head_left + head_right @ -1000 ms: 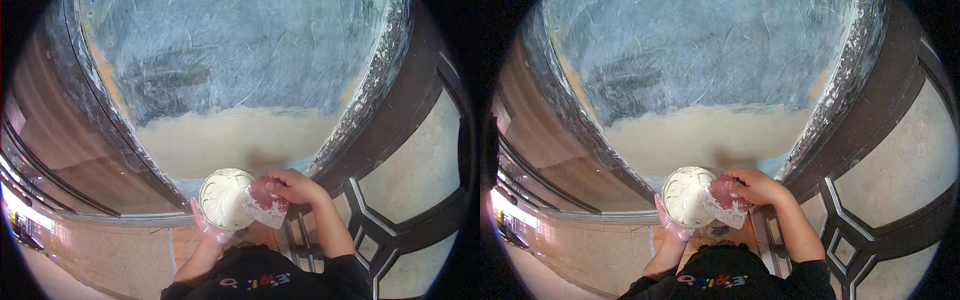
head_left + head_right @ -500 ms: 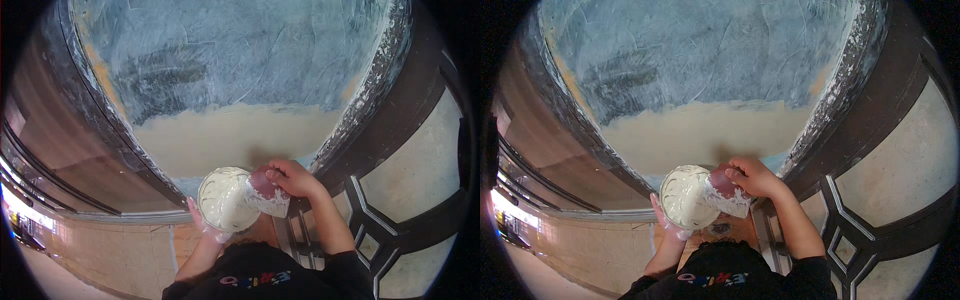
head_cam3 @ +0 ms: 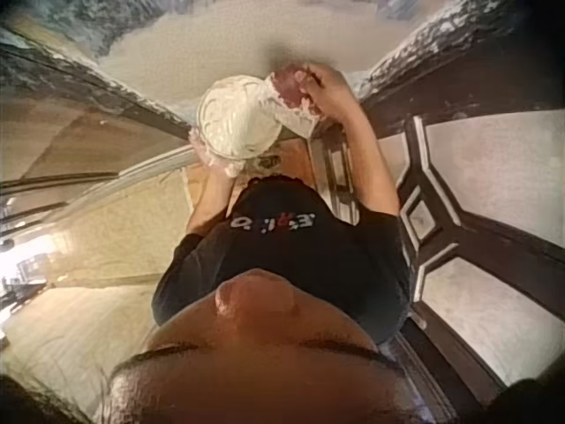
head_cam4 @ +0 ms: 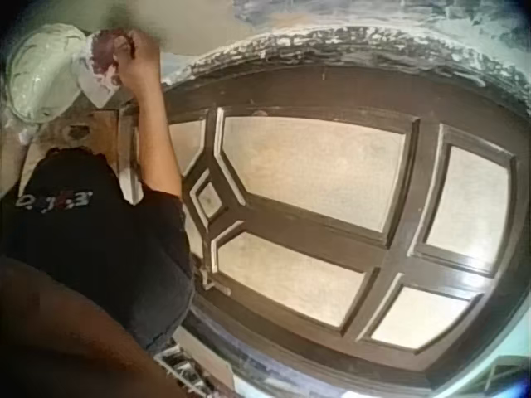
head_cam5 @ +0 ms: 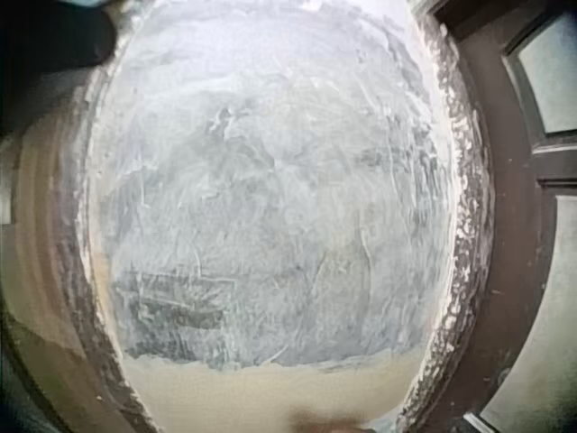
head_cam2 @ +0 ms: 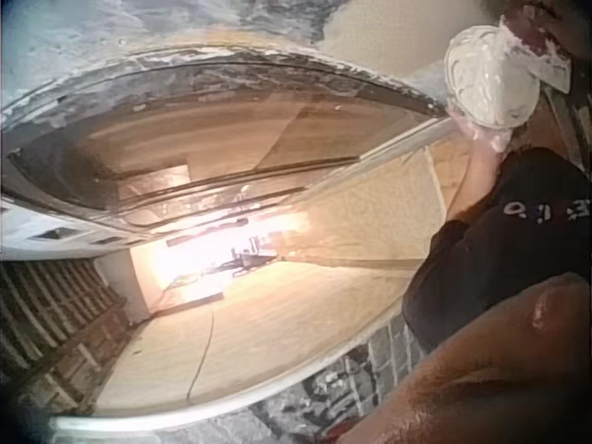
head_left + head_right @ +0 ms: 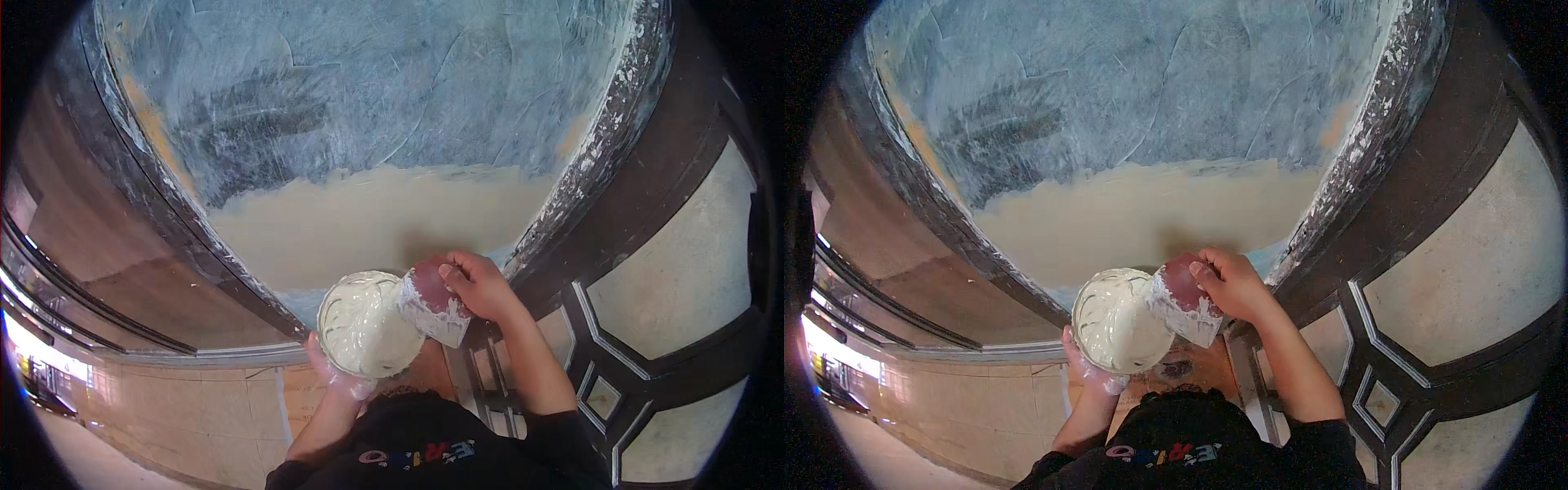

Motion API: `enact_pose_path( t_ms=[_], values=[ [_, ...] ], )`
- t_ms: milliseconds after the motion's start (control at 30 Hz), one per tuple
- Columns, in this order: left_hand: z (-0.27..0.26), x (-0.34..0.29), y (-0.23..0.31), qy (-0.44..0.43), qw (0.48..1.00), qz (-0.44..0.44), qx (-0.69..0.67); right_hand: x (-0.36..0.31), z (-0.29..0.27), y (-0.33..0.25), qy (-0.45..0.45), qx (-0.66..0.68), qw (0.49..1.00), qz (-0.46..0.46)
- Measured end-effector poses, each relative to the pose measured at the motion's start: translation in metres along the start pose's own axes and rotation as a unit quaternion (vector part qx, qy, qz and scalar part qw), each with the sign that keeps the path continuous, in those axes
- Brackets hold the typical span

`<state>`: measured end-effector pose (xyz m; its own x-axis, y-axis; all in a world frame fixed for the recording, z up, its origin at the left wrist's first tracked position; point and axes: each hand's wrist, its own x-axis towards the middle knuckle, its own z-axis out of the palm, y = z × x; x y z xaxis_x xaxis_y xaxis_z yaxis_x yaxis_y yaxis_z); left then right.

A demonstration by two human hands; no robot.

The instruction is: The person applies plaster to a circular recessed area on a wall using a putty knife.

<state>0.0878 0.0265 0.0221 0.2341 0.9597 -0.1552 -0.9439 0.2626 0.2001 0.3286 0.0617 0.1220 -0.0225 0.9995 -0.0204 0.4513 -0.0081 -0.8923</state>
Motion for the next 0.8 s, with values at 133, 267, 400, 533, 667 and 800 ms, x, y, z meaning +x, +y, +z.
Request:
enact_pose_path(
  t_ms=[133,267,400,533,667,800],
  values=[
    [-0.002,0.001,0.0,-0.026,0.999,0.014,-0.027,0.006,0.011,0.019,0.053,0.041,0.998,-0.002],
    [-0.008,0.004,0.001,-0.046,0.997,0.004,-0.064,0.009,0.02,0.031,0.088,0.064,0.994,-0.025],
    [-0.005,0.002,0.002,-0.035,0.999,0.016,-0.028,0.009,0.022,0.033,0.089,0.113,0.989,0.018],
    [-0.007,0.002,0.004,-0.046,0.998,0.003,-0.053,0.012,0.019,0.034,0.078,0.16,0.983,0.045],
    [-0.007,0.002,0.006,-0.035,0.997,0.01,-0.074,0.016,0.016,0.049,0.117,0.075,0.99,-0.026],
    [-0.01,-0.003,0.012,-0.07,0.995,-0.01,-0.064,0.013,0.004,0.049,0.126,0.089,0.988,0.026]
  ],
)
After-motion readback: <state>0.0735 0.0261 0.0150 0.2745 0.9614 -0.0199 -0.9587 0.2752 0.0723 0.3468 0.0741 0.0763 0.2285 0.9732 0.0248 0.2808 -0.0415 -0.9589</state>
